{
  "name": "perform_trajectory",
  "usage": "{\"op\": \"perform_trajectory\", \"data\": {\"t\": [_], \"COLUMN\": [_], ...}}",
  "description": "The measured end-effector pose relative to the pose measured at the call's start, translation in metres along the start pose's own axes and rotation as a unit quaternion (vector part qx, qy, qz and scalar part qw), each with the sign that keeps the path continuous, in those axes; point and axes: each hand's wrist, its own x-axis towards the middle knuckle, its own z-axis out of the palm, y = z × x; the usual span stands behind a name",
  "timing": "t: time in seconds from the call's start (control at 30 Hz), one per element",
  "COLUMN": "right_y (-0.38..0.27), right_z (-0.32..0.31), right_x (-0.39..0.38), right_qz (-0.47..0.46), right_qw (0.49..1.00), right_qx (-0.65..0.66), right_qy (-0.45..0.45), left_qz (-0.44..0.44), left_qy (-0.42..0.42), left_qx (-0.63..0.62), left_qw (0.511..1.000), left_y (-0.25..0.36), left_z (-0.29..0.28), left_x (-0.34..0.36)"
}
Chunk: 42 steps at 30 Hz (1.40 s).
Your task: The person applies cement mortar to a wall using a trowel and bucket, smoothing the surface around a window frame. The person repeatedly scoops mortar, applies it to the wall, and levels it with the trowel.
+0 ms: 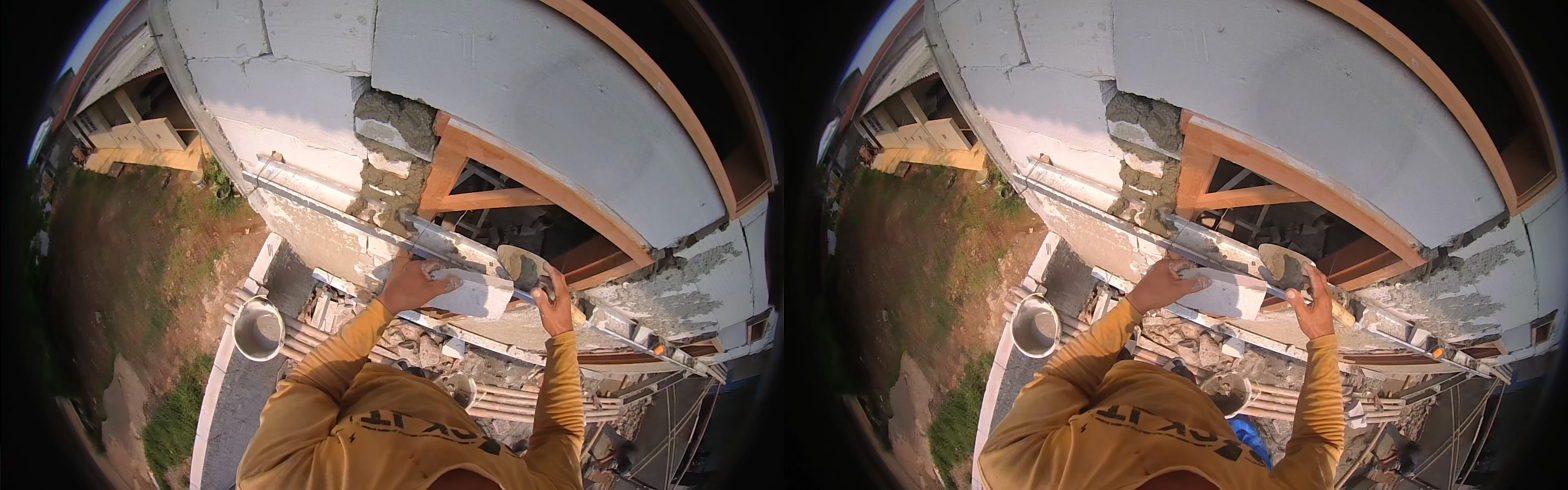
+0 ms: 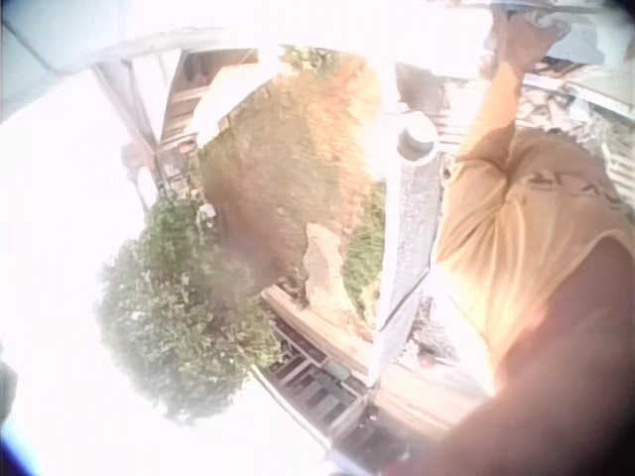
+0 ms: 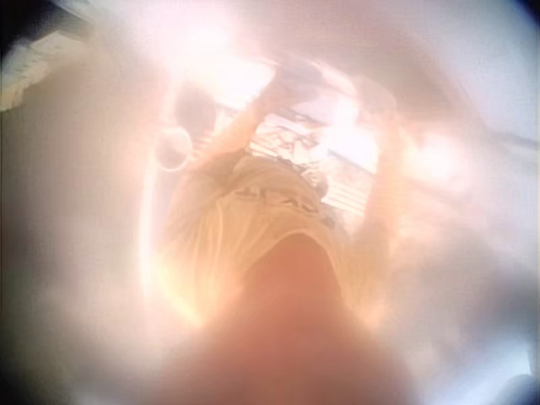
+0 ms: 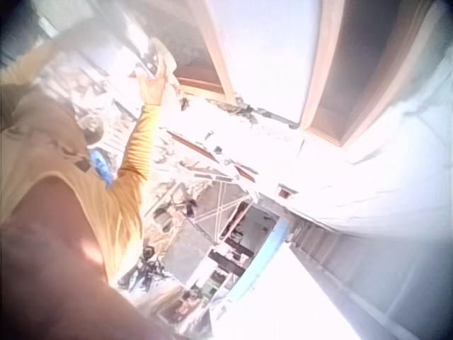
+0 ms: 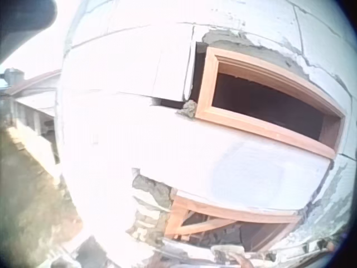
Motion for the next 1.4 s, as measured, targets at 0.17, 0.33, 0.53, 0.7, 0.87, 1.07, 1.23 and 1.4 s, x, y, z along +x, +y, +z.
{"op": "perform_trajectory", "data": {"t": [0.17,0.33,0.53,0.7,0.87,1.07,1.23,1.4], "right_y": [-0.074,-0.074,-0.095,-0.112,-0.106,-0.086,-0.053,-0.067], "right_z": [0.06,0.11,0.171,0.191,0.194,0.19,0.178,0.158], "right_x": [0.007,-0.01,-0.054,-0.094,-0.1,-0.107,-0.089,-0.054], "right_qz": [0.051,0.045,0.06,0.163,0.203,0.258,0.294,0.257], "right_qw": [0.98,0.983,0.989,0.96,0.941,0.915,0.906,0.851], "right_qx": [0.062,0.032,-0.04,0.049,0.075,0.196,0.296,0.457], "right_qy": [-0.18,-0.174,-0.129,-0.222,-0.261,-0.24,-0.073,-0.001], "left_qz": [0.1,0.076,0.164,0.093,0.076,0.036,-0.049,0.269], "left_qy": [-0.051,-0.112,-0.056,-0.194,-0.22,-0.124,0.087,0.298], "left_qx": [-0.113,0.159,0.286,0.263,0.182,0.001,-0.157,0.19], "left_qw": [0.987,0.978,0.942,0.941,0.955,0.992,0.983,0.896], "left_y": [-0.022,-0.049,-0.072,-0.11,-0.118,-0.141,-0.132,-0.097], "left_z": [-0.014,-0.049,-0.046,-0.031,-0.034,-0.028,-0.065,-0.131], "left_x": [0.0,-0.017,-0.043,-0.081,-0.088,-0.09,-0.033,0.049]}}
